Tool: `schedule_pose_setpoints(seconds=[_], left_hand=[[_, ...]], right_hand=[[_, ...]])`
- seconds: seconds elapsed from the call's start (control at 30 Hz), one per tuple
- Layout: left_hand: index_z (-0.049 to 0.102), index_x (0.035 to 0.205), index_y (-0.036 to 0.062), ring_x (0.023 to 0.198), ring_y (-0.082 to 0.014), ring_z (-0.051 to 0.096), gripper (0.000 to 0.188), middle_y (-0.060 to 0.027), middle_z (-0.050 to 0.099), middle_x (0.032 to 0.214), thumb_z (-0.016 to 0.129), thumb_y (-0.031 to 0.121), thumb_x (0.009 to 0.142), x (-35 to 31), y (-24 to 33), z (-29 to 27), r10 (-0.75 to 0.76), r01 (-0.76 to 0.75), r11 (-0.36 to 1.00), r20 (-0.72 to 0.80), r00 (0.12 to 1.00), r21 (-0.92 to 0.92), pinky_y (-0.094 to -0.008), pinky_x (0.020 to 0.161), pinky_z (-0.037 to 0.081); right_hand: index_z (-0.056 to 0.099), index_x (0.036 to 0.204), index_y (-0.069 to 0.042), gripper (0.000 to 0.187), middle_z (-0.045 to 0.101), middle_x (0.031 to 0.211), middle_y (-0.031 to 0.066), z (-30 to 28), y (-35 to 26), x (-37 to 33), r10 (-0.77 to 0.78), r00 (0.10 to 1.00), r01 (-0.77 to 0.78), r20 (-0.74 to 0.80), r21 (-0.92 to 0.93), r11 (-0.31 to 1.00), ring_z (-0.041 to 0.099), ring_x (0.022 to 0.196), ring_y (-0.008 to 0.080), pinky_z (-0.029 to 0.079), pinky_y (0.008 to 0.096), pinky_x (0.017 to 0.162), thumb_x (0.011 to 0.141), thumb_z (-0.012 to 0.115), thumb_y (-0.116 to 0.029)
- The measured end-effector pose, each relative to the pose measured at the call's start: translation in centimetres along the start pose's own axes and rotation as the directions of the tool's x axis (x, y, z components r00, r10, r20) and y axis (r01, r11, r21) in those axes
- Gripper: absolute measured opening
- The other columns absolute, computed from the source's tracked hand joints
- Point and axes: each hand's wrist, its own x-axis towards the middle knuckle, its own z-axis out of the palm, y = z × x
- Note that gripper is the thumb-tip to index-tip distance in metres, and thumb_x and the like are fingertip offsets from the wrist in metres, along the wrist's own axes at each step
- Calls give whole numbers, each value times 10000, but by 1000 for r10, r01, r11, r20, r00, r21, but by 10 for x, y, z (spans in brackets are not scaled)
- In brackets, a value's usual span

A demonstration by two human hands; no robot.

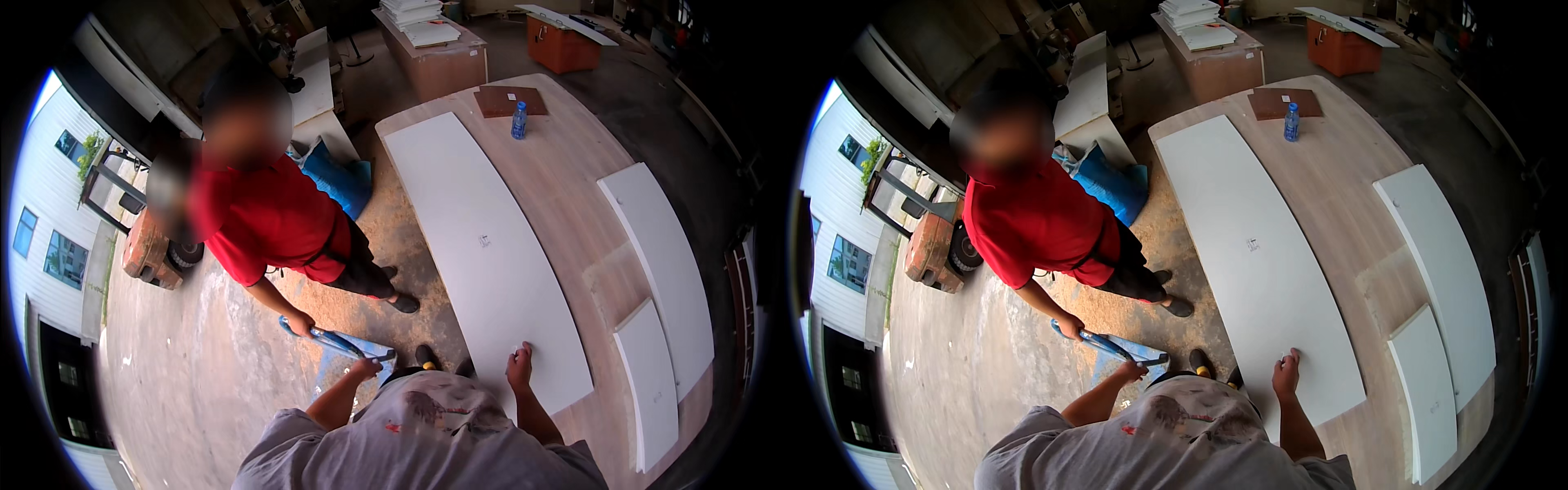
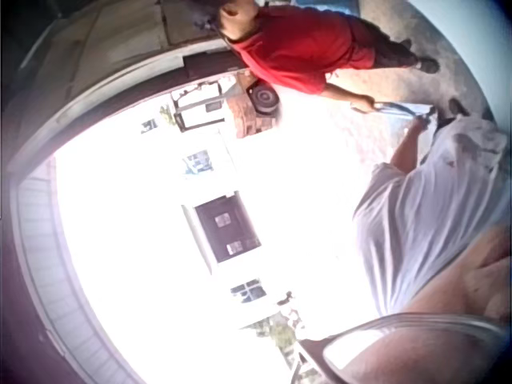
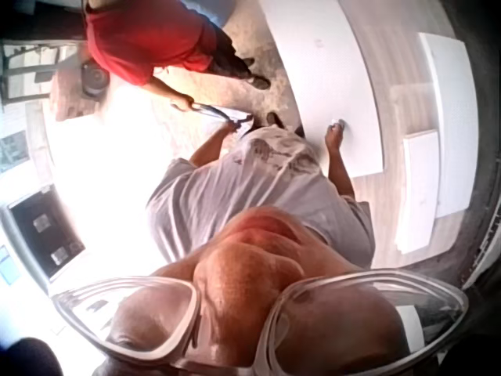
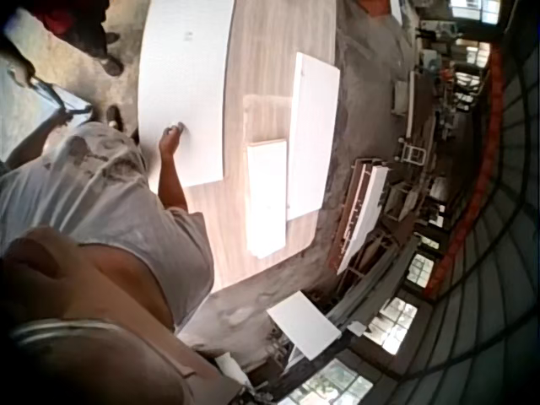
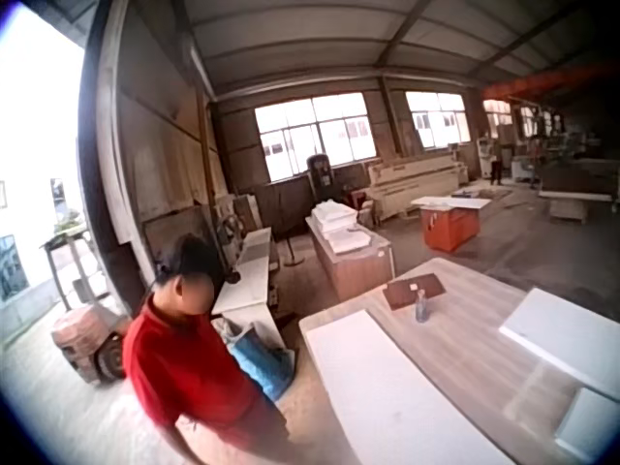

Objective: The person applies a white substance from a tube to the edge of a large white board on a table and smooths it with a small rectangular scraper.

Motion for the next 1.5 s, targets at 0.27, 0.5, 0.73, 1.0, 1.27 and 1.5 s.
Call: schedule_pose_setpoints(seconds=[0.27, 0.5, 0.73, 1.0, 1.27, 1.5], left_hand=[[632, 1242, 87, 679, -201, 684, 530, -136, 710, 819, 702, 355, 791, 4, -13, 17, 11, -12, 966, -6, 1000, -260, -352, 640, 557], [670, 1130, 65, 753, -225, 715, 496, -120, 719, 792, 651, 433, 798, 2, -15, 8, -68, 68, 993, 4, 998, -93, -369, 700, 566], [647, 1174, 62, 688, -222, 677, 504, -126, 707, 806, 690, 380, 784, -2, 10, 15, -14, 11, 992, -24, 1000, -124, -377, 633, 548], [650, 1207, 243, 878, -333, 674, 390, -186, 699, 949, 621, 407, 855, 24, -40, -7, 237, -248, 897, 74, 969, 365, -458, 751, 539], [679, 1063, -4, 894, -354, 682, 580, -215, 701, 977, 626, 500, 781, 17, 13, 1, 111, -109, 993, -44, 993, 45, -430, 794, 539], [643, 1220, 218, 633, -267, 660, 416, -158, 684, 762, 633, 359, 829, 2, -21, 14, 212, -212, 976, 7, 977, 47, -396, 605, 536]], right_hand=[[490, 897, 9, 131, 490, 1352, 207, 7, -2, 30, -268, 954, 254, -136, -108, 961, 669, 734, 283, 541, 362, 624, 898, 601, -59], [517, 919, 15, 102, 625, 983, 164, 14, -33, 20, 4, 997, -23, 77, 242, 970, 646, 573, 227, 527, 353, 524, 913, 582, -63], [554, 769, 16, 96, 644, 702, 125, 19, 26, -31, 119, 982, -158, 145, 303, 940, 688, 638, 209, 554, 330, 559, 815, 599, -55], [589, 884, 83, 98, 668, 780, 165, 40, 20, -15, 137, 822, -490, 553, 564, 665, 695, 683, 259, 606, 366, 643, 861, 530, 9], [595, 869, 36, 109, 680, 816, 162, 16, 25, -11, 228, 794, -559, 564, 528, 639, 697, 696, 245, 583, 358, 654, 873, 542, -59], [559, 961, -1, 205, 675, 981, 135, -10, -40, 79, 486, 840, -453, 243, 807, 380, 691, 778, 241, 566, 343, 690, 893, 583, -193]])
